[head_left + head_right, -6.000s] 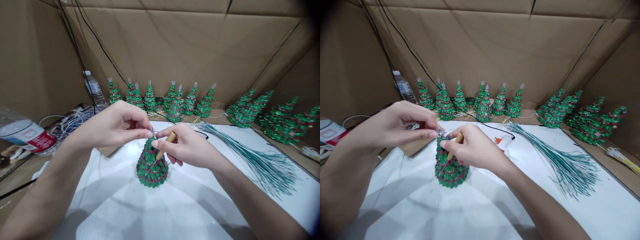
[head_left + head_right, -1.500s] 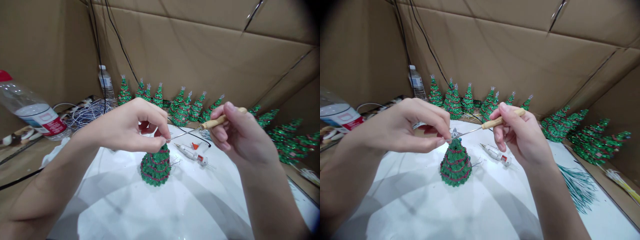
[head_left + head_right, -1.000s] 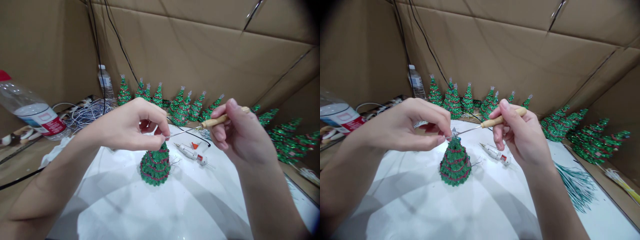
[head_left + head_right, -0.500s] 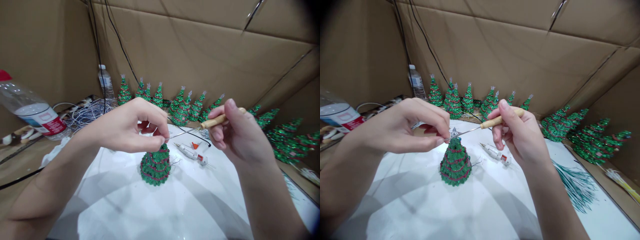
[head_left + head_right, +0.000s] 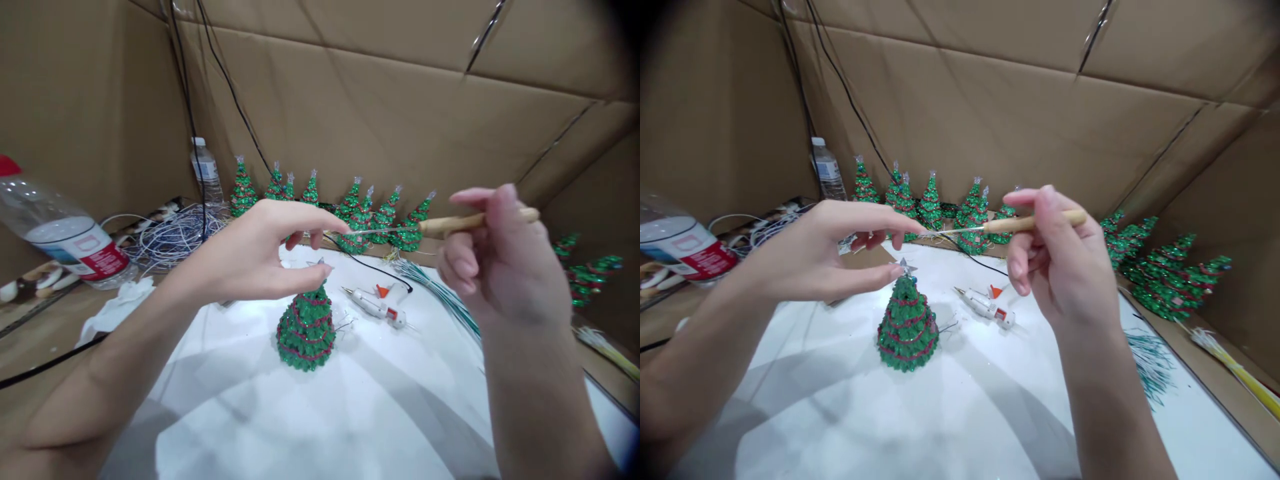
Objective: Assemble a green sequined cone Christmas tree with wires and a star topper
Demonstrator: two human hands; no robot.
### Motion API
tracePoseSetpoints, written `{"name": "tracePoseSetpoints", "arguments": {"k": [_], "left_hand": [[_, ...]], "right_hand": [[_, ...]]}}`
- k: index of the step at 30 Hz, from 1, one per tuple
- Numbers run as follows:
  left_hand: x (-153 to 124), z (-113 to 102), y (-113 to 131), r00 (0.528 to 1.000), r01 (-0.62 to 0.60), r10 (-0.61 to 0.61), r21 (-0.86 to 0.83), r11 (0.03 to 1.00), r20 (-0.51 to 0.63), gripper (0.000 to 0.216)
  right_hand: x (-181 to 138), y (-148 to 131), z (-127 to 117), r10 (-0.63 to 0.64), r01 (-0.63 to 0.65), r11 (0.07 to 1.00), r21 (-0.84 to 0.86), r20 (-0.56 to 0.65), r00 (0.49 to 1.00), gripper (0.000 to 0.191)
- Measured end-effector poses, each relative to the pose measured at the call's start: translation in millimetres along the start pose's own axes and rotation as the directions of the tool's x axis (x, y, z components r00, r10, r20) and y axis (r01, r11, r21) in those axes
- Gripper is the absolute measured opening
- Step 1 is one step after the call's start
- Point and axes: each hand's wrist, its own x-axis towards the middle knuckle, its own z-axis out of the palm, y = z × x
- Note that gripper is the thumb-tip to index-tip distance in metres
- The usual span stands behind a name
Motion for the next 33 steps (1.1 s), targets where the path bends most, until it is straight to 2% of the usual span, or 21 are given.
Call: {"name": "tracePoseSetpoints", "arguments": {"k": [3, 6, 8, 10, 11, 14, 17, 23, 29, 33], "left_hand": [[1.1, 6.6, -1.6, 0.997, 0.079, -0.080, 0.153, 0.985, -0.004, 0.033], [1.2, 12.7, -0.3, 0.987, 0.119, -0.140, 0.227, 0.967, 0.081, 0.033], [0.2, 15.5, 2.2, 0.973, 0.125, -0.168, 0.252, 0.960, 0.156, 0.032], [-1.7, 16.8, 5.0, 0.963, 0.140, -0.191, 0.250, 0.958, 0.192, 0.030], [-3.0, 16.7, 6.1, 0.962, 0.147, -0.194, 0.235, 0.961, 0.192, 0.028], [-7.6, 13.1, 7.8, 0.964, 0.146, -0.182, 0.188, 0.971, 0.192, 0.026], [-13.0, 4.7, 7.5, 0.958, 0.138, -0.176, 0.174, 0.975, 0.225, 0.027], [-24.3, -16.9, 4.8, 0.946, 0.183, -0.229, 0.205, 0.962, 0.228, 0.028], [-37.6, -36.4, -4.7, 0.905, 0.192, -0.268, 0.246, 0.950, 0.329, 0.028], [-47.3, -47.0, -13.5, 0.888, 0.214, -0.326, 0.335, 0.918, 0.325, 0.025]], "right_hand": [[-3.7, -3.7, -14.7, -0.094, 0.088, 0.989, -0.116, -0.042, 0.995, 0.017], [-9.8, 13.1, -35.9, -0.023, 0.029, 0.941, -0.336, 0.024, 0.999, 0.018], [-15.6, 35.5, -54.2, 0.069, -0.003, 0.821, -0.572, 0.094, 0.993, 0.020], [-21.5, 61.6, -75.0, 0.158, 0.024, 0.621, -0.784, 0.155, 0.975, 0.024], [-24.1, 74.2, -85.6, 0.186, 0.028, 0.570, -0.822, 0.162, 0.969, 0.024], [-29.0, 103.3, -114.4, 0.241, 0.060, 0.482, -0.874, 0.198, 0.950, 0.034], [-31.2, 116.8, -133.5, 0.297, 0.119, 0.427, -0.897, 0.263, 0.918, 0.046], [-36.0, 125.3, -146.7, 0.340, 0.236, 0.353, -0.905, 0.359, 0.869, 0.059], [-36.3, 140.9, -142.9, 0.302, 0.348, 0.277, -0.896, 0.424, 0.853, 0.048], [-37.7, 144.3, -139.4, 0.257, 0.390, 0.211, -0.896, 0.435, 0.863, 0.034]]}}
